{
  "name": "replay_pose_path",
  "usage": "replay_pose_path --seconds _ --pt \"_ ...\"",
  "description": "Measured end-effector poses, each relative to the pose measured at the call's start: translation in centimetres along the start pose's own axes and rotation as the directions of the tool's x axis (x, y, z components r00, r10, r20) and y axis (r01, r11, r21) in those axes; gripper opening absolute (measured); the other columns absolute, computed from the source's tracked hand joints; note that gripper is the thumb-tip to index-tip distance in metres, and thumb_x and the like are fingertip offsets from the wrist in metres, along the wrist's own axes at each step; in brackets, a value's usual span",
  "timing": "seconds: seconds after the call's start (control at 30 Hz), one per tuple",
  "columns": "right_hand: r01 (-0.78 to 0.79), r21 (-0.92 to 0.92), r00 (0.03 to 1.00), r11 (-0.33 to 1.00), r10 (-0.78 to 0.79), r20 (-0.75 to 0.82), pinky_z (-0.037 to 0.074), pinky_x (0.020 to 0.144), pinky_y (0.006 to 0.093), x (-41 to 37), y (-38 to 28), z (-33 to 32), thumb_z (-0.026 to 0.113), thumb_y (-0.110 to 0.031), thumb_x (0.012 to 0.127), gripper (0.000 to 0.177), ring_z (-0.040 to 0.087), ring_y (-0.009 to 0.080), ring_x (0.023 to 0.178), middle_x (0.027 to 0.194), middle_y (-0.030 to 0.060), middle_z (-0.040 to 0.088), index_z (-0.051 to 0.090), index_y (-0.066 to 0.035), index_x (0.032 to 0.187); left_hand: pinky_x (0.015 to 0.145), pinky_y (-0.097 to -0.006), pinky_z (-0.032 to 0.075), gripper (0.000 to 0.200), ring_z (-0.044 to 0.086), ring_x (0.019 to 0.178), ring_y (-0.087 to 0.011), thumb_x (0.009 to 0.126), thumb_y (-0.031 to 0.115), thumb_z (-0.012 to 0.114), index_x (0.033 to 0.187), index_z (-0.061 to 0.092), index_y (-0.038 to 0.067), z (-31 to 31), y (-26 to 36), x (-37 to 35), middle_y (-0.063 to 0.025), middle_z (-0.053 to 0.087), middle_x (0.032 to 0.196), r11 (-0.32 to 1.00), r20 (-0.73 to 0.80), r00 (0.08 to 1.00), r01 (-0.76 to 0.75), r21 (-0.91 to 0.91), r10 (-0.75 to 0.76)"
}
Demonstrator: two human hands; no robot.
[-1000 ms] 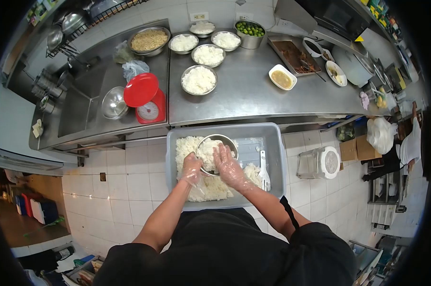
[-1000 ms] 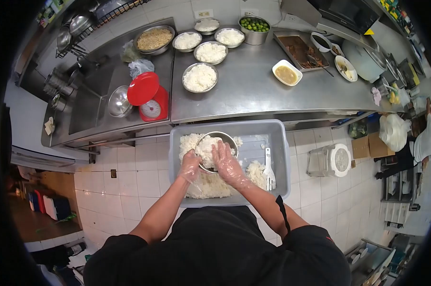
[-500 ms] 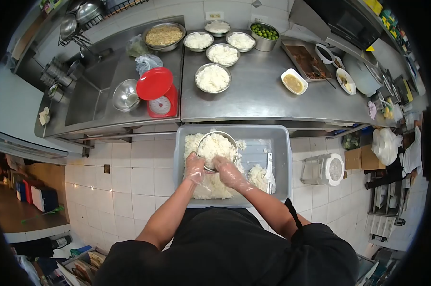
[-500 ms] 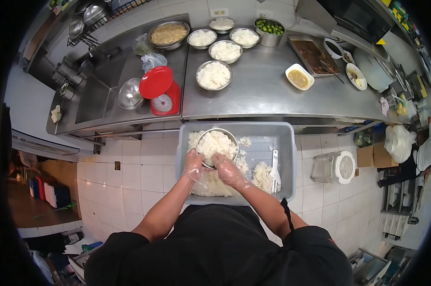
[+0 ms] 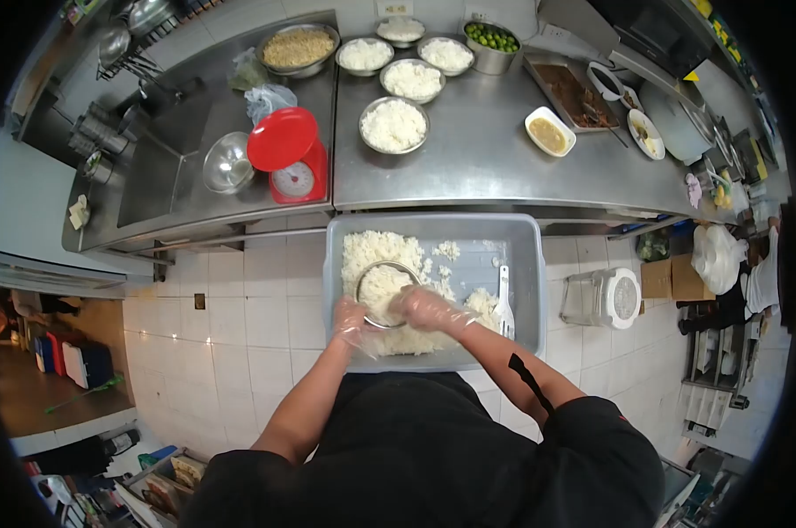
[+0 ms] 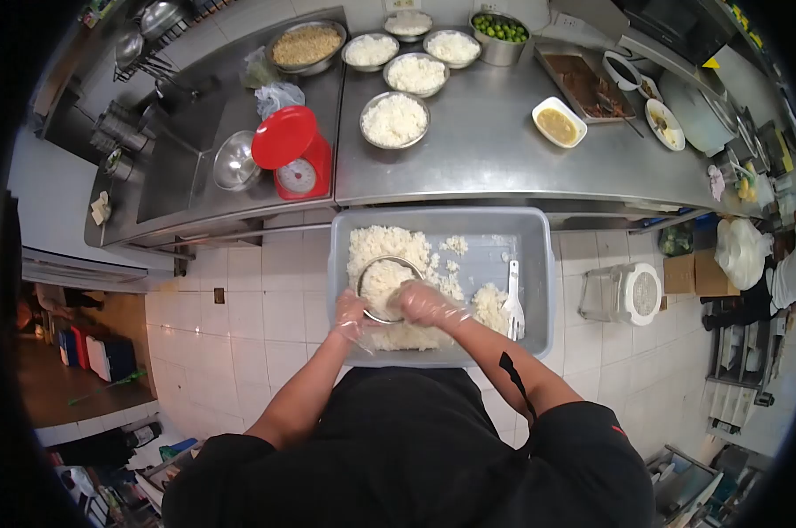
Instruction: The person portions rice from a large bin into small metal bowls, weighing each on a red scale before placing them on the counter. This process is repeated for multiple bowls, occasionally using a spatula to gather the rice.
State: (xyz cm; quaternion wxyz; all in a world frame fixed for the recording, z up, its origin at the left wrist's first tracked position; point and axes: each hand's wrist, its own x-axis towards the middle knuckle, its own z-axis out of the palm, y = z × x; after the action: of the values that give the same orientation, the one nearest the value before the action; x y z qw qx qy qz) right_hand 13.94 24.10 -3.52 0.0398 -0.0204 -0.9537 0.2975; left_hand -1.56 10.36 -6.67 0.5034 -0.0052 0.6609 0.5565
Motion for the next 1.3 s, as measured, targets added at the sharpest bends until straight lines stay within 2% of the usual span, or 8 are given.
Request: replay_pose_path --seconds 0.13,0.3,0.57,0.63,0.8,0.87,1.17,1.3 --pt "-0.598 0.248 0.787 0.762 0.617 0.001 0.049 0.088 0.0397 -2.1 5.5 1.7 0.058 -0.016 0.082 0.034 0.063 0.0325 0.098 0.108 0.0144 0.066 0.065 -0.007 0.113 0.052 -0.0506 0.061 0.024 0.065 0.075 -0.0354 0.075 -0.006 0.05 0.097 0.041 0.0 -3.2 0.4 -1.3 -0.0205 0.054 0.096 0.998 -0.074 0.996 0.041 -0.041 -0.044" --pt "-0.342 0.159 0.939 0.926 0.343 0.025 0.05 0.08 0.0438 -7.6 8.0 16.1 0.061 -0.033 0.077 0.039 0.063 0.0377 0.09 0.095 0.0229 0.066 0.066 -0.002 0.1 0.052 -0.046 0.062 0.019 0.066 0.081 -0.0344 0.078 -0.003 0.051 0.092 0.04 0.002 -5.1 2.1 -2.7 -0.0207 0.057 0.098 0.999 0.024 0.999 0.037 -0.029 -0.036" --pt "-0.583 0.295 0.776 0.757 0.412 0.478 0.053 0.076 0.0372 -10.4 4.5 10.0 0.068 -0.036 0.079 0.055 0.068 0.0279 0.084 0.099 0.0175 0.068 0.059 0.002 0.119 0.05 -0.0458 0.061 0.02 0.065 0.075 -0.0322 0.077 -0.003 0.051 0.092 0.04 0.004 -4.5 1.9 -0.4 -0.0182 0.056 0.096 0.997 0.031 0.999 0.012 -0.077 -0.009" --pt "-0.804 0.446 0.594 0.394 0.49 0.639 0.053 0.069 0.0328 -7.3 1.0 3.6 0.07 -0.028 0.082 0.048 0.068 0.02 0.077 0.095 0.0138 0.068 0.059 0.001 0.118 0.05 -0.0461 0.061 0.02 0.065 0.074 -0.0314 0.077 -0.003 0.051 0.092 0.04 0.004 -4.3 1.4 -0.6 -0.0178 0.055 0.096 0.997 0.017 1.0 0.028 -0.072 -0.026" --pt "-0.426 0.871 0.724 0.244 0.669 0.167 0.054 0.069 0.0339 -0.7 -0.6 -0.8 0.062 -0.011 0.085 0.027 0.068 0.0243 0.075 0.088 0.0154 0.066 0.063 0.001 0.11 0.049 -0.0426 0.061 0.031 0.065 0.082 -0.0318 0.074 -0.005 0.049 0.104 0.044 0.002 -1.9 1.1 -0.2 -0.0174 0.055 0.102 0.998 0.065 0.998 -0.007 -0.054 0.01" --pt "-0.327 0.274 0.758 0.904 0.424 -0.496 0.051 0.074 0.0384 0.8 1.0 -0.7 0.062 -0.005 0.08 0.025 0.065 0.0332 0.079 0.088 0.0182 0.065 0.063 0.002 0.103 0.049 -0.043 0.06 0.031 0.065 0.081 -0.0319 0.074 -0.005 0.049 0.105 0.044 0.002 -0.7 1.3 -0.6 -0.0173 0.056 0.102 0.997 0.09 0.994 -0.055 -0.061 0.06" --pt "-0.348 0.035 0.833 0.937 0.326 -0.446 0.05 0.072 0.0376 4.6 0.4 0.1 0.062 -0.003 0.079 0.008 0.063 0.0324 0.08 0.088 0.0182 0.065 0.067 -0.002 0.085 0.047 -0.0444 0.06 0.023 0.061 0.065 -0.0254 0.076 -0.005 0.047 0.097 0.043 0.004 3.2 1.7 -1.3 -0.0123 0.053 0.089 0.997 0.119 0.992 -0.037 -0.068 0.045" --pt "-0.222 0.514 0.782 0.828 0.466 -0.414 0.049 0.079 0.0414 3.2 -0.1 -5.8 0.053 -0.008 0.088 0.017 0.062 0.0346 0.091 0.098 0.0172 0.066 0.069 -0.004 0.091 0.046 -0.0443 0.059 0.02 0.06 0.063 -0.0248 0.076 -0.005 0.047 0.093 0.042 0.005 4.7 5.3 -4.0 -0.0122 0.053 0.085 0.986 0.096 0.991 -0.078 -0.15 0.093"
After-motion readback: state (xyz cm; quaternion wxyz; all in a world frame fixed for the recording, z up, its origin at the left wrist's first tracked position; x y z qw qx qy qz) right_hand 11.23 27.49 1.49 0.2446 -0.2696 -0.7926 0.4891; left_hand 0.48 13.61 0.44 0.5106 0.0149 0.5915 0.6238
